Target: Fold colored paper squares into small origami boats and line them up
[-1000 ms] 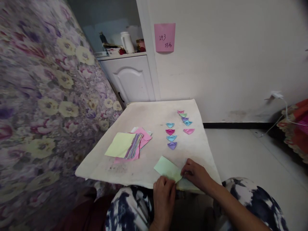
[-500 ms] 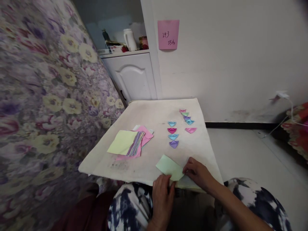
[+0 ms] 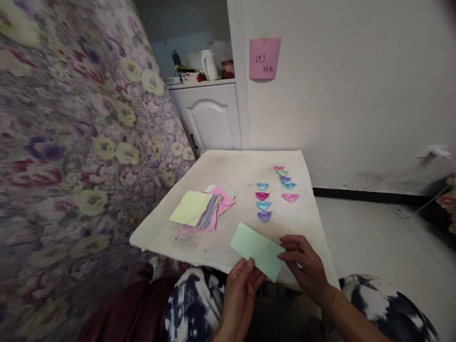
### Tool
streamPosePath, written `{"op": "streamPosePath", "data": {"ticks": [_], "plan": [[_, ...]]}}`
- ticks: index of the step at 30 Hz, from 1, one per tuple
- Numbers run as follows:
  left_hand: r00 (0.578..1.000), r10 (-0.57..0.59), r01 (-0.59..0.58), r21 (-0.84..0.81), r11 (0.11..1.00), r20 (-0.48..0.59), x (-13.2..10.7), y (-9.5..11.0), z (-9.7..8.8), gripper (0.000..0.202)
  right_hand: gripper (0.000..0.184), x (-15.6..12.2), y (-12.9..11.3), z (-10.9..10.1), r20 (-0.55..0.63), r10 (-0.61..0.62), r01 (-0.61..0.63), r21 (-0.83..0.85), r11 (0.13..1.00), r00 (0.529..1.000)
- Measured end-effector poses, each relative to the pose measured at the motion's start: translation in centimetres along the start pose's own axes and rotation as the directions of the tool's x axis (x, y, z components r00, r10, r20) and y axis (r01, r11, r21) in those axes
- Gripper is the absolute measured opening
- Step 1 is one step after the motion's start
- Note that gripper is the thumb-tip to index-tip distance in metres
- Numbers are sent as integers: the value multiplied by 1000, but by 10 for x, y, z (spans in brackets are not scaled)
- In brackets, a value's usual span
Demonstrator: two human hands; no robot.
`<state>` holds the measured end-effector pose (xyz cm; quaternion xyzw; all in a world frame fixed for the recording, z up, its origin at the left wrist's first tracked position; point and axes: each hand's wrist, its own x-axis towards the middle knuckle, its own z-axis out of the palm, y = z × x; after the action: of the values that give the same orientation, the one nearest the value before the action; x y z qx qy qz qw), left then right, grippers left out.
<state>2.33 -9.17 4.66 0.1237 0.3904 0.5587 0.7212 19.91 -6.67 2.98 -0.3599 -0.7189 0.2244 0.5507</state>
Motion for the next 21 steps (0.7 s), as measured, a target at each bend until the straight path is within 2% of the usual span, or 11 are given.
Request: {"op": "streamPosePath", "data": {"ticks": [3, 10, 15, 21], "plan": [[997, 34, -32, 32, 999, -71, 0, 5, -1, 19, 24, 1, -1, 2, 16, 53, -53, 11, 999, 998], [992, 49, -42, 68, 997, -114, -5, 7, 1, 23, 18, 5, -1, 7, 64, 170, -172, 25, 985, 983], [987, 53, -45, 55, 997, -153, -3, 6, 1, 24, 17, 2, 2, 11, 139, 259, -272, 82, 959, 956], [986, 56, -44, 75, 996, -159, 0, 2, -3, 22, 16, 3, 5, 14, 174, 380, -396, 64, 916, 908]]}}
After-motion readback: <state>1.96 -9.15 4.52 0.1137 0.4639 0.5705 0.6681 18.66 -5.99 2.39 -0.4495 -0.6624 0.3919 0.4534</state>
